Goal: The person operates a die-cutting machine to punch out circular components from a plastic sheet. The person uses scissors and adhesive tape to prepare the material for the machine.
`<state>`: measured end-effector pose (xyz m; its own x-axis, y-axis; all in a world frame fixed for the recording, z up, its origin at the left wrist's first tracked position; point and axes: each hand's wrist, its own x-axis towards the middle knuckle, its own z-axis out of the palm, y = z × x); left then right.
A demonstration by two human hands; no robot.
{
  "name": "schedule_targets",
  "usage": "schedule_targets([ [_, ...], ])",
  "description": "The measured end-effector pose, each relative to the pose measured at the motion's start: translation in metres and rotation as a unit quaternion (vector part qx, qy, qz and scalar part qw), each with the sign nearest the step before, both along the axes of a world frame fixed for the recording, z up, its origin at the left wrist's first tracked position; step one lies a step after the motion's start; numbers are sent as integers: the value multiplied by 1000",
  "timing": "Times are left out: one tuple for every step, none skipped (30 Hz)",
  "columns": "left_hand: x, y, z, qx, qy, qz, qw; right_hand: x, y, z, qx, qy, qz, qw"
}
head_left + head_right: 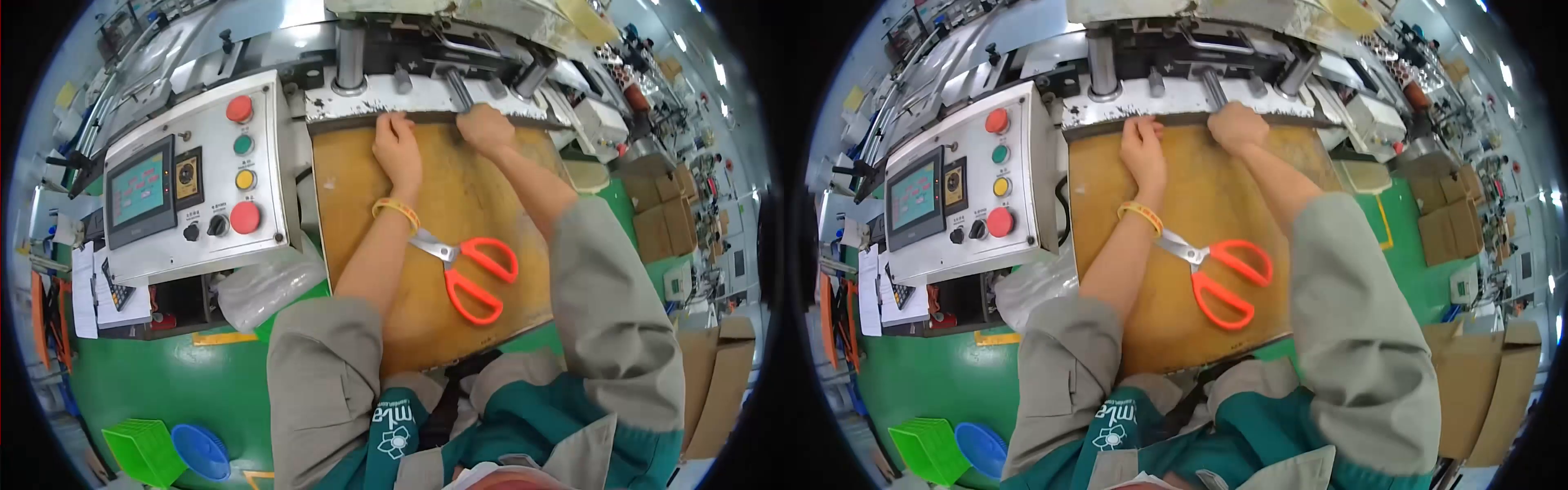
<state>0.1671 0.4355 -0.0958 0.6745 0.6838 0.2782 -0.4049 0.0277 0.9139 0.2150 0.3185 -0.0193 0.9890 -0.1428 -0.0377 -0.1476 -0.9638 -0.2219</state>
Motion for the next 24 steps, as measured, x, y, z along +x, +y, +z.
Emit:
schedule_targets([
  [-7, 0, 4, -9, 22, -9, 1000, -1, 0, -1, -6, -1, -11, 1000],
  [-11, 1, 11, -20, 35, -13, 999, 2, -4, -5, 19, 8, -11, 1000],
  [-10, 1, 12, -23, 31, -14, 999, 13, -17, -14, 100, 37, 0, 994],
  [-9, 2, 9, -27, 27, -14, 999, 26, -32, -20, 295, 128, 10, 947],
  [-7, 3, 6, -31, 24, -11, 999, 33, -44, -17, 528, 267, -14, 806],
  [-4, 4, 7, -35, 18, -10, 999, 25, -44, -9, 688, 381, -54, 615],
  [-3, 3, 4, -38, 16, -12, 999, 13, -33, -16, 767, 328, -121, 539],
  [-1, 4, 3, -36, 15, -16, 999, 24, -34, -24, 795, 349, -72, 491],
  [1, 3, 2, -24, 30, -11, 999, 38, -40, -42, 819, 369, -28, 439],
  [0, 5, 5, -19, 25, -11, 999, 44, -45, -54, 840, 385, 14, 382],
  [-5, 5, 8, -17, 26, -15, 999, 32, -38, -39, 808, 322, -65, 489],
  [-7, 3, 10, -16, 26, -17, 999, 36, -42, -34, 735, 337, -12, 588],
  [3, 2, -3, -13, 11, -6, 1000, 38, -37, -37, 510, 184, -12, 840],
  [4, 2, 0, -6, 13, 0, 1000, 27, -23, -29, 213, 11, -13, 977],
  [-1, 3, 3, 3, 21, 2, 1000, 9, -11, -14, 52, -46, -8, 998],
  [-4, 4, 3, 14, 26, 4, 1000, -6, 6, 2, -1, -19, -52, 998],
  [-4, 4, 2, 7, 20, 6, 1000, -8, 8, -2, -8, -21, -64, 998],
  [-5, 6, 2, -1, 29, 0, 1000, -5, 10, 0, -17, -31, -73, 997],
  [-7, 6, 3, -11, 35, -5, 999, 6, 2, -9, 20, -38, -39, 998],
  [-8, 6, 6, -23, 40, -10, 999, 20, -13, -22, 56, -46, -4, 997],
  [-7, 4, 6, -34, 30, -5, 999, 36, -31, -24, 404, 150, 5, 902],
  [-3, 5, 2, -23, 28, -2, 999, 32, -30, -22, 554, 216, -50, 803],
  [1, 3, -4, -16, 26, 1, 1000, 18, -33, -20, 679, 273, -101, 674],
  [2, 4, -1, -5, 24, 7, 1000, 15, -32, -17, 779, 324, -144, 517],
])
